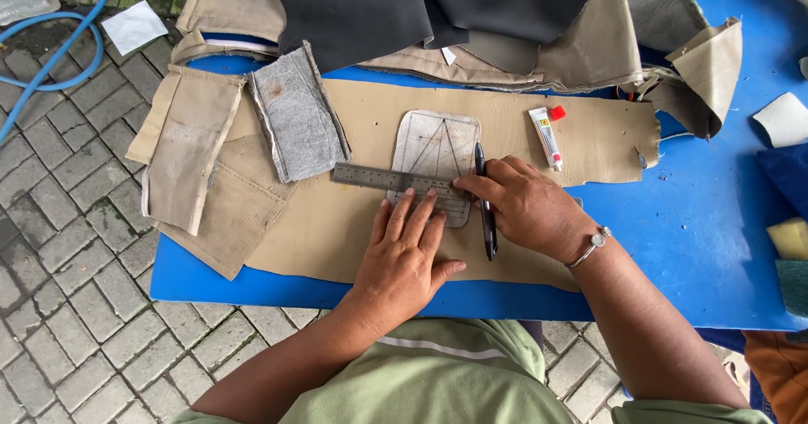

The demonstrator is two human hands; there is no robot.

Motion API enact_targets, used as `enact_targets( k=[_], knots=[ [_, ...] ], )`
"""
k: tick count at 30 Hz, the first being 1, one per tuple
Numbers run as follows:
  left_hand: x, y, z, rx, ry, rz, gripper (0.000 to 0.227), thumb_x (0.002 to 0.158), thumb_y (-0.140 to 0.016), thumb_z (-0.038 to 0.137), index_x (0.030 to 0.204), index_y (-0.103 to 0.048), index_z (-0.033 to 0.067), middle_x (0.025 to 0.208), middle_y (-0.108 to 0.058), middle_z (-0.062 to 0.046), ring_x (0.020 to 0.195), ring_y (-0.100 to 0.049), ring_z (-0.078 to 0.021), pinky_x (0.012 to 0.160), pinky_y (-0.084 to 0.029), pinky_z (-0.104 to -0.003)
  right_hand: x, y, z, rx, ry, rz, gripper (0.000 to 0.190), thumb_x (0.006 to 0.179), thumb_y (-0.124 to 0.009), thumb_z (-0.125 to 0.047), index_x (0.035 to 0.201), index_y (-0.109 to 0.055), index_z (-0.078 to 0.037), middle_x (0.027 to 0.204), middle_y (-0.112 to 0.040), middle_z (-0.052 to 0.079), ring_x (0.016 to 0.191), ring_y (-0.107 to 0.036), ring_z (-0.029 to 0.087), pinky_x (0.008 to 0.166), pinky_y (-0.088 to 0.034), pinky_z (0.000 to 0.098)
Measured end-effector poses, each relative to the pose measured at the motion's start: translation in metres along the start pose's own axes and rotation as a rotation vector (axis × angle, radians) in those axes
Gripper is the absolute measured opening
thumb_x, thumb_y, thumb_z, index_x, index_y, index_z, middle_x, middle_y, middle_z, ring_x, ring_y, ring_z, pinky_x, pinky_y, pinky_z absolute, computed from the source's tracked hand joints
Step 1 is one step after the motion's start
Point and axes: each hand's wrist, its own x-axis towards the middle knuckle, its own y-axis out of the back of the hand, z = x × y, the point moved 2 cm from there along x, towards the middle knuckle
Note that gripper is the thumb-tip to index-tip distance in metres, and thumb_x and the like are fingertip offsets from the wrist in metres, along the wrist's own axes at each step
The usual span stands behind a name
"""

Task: Marking and cutting a pattern on a piece of leather using a ruler and marker

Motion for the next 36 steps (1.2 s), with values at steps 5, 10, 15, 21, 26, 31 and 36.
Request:
enact_targets(
  k=[5, 10, 15, 21, 26, 31, 36],
  knots=[
    [0.003, -0.002, -0.001, 0.031, 0.002, 0.002, 0.071, 0.096, -0.05, 0.066, 0.133, -0.059, 0.006, 0.144, -0.051, -0.019, 0.139, -0.043, -0.0408, 0.112, -0.032, -0.065, 0.007, 0.024, -0.014, 0.007, -0.03, 0.03, 0.042, 0.099, -0.064, -0.033, 0.139, -0.06, -0.021, 0.1, -0.065, 0.009, 0.105, -0.068, 0.031, 0.092, -0.058, 0.046],
    [0.009, -0.003, -0.003, 0.008, 0.024, 0.038, 0.084, 0.092, -0.048, 0.074, 0.141, -0.056, 0.0067, 0.135, -0.058, -0.016, 0.132, -0.048, -0.0394, 0.109, -0.033, -0.069, 0.027, 0.03, -0.017, 0.296, -0.17, 0.269, 0.044, 0.102, -0.06, -0.045, 0.142, -0.062, -0.027, 0.112, -0.067, 0.005, 0.105, -0.069, 0.031, 0.09, -0.057, 0.0466],
    [0.014, -0.005, 0.0, 0.014, 0.044, 0.048, 0.087, 0.088, -0.049, 0.076, 0.139, -0.058, 0.0059, 0.136, -0.055, -0.015, 0.128, -0.048, -0.0398, 0.109, -0.031, -0.074, 0.051, 0.01, -0.045, 1.312, -0.499, 0.298, 0.031, 0.106, -0.059, -0.029, 0.113, -0.075, -0.004, 0.077, -0.068, 0.013, 0.072, -0.071, 0.019, 0.073, -0.063, 0.0337],
    [0.013, -0.007, -0.002, 0.02, 0.047, 0.053, 0.085, 0.089, -0.048, 0.074, 0.14, -0.058, 0.0066, 0.136, -0.053, -0.013, 0.126, -0.048, -0.0386, 0.109, -0.032, -0.075, 0.066, -0.012, -0.034, 1.073, -0.445, 0.306, 0.022, 0.104, -0.067, -0.024, 0.102, -0.076, -0.005, 0.073, -0.072, 0.02, 0.071, -0.074, 0.023, 0.069, -0.063, 0.0357],
    [0.014, -0.006, -0.002, 0.01, 0.045, 0.048, 0.084, 0.09, -0.049, 0.074, 0.139, -0.058, 0.0063, 0.135, -0.053, -0.014, 0.126, -0.048, -0.0388, 0.108, -0.031, -0.076, 0.068, -0.012, -0.033, 0.952, -0.392, 0.303, 0.018, 0.103, -0.069, -0.022, 0.103, -0.077, -0.006, 0.07, -0.071, 0.02, 0.068, -0.074, 0.023, 0.067, -0.063, 0.0368],
    [0.014, -0.005, -0.003, 0.017, 0.045, 0.028, 0.084, 0.091, -0.048, 0.073, 0.14, -0.057, 0.0068, 0.135, -0.051, -0.012, 0.125, -0.046, -0.0375, 0.108, -0.03, -0.076, 0.068, -0.01, -0.032, 0.92, -0.357, 0.274, 0.017, 0.104, -0.065, -0.02, 0.104, -0.076, -0.007, 0.072, -0.071, 0.022, 0.07, -0.074, 0.028, 0.067, -0.063, 0.0404],
    [0.015, -0.001, -0.003, 0.018, 0.043, 0.014, 0.082, 0.092, -0.048, 0.072, 0.14, -0.057, 0.0066, 0.135, -0.051, -0.012, 0.125, -0.045, -0.0371, 0.107, -0.031, -0.077, 0.068, -0.007, -0.036, 0.967, -0.368, 0.286, 0.017, 0.103, -0.066, -0.021, 0.103, -0.075, -0.006, 0.073, -0.071, 0.02, 0.072, -0.074, 0.025, 0.07, -0.063, 0.0368]
  ],
)
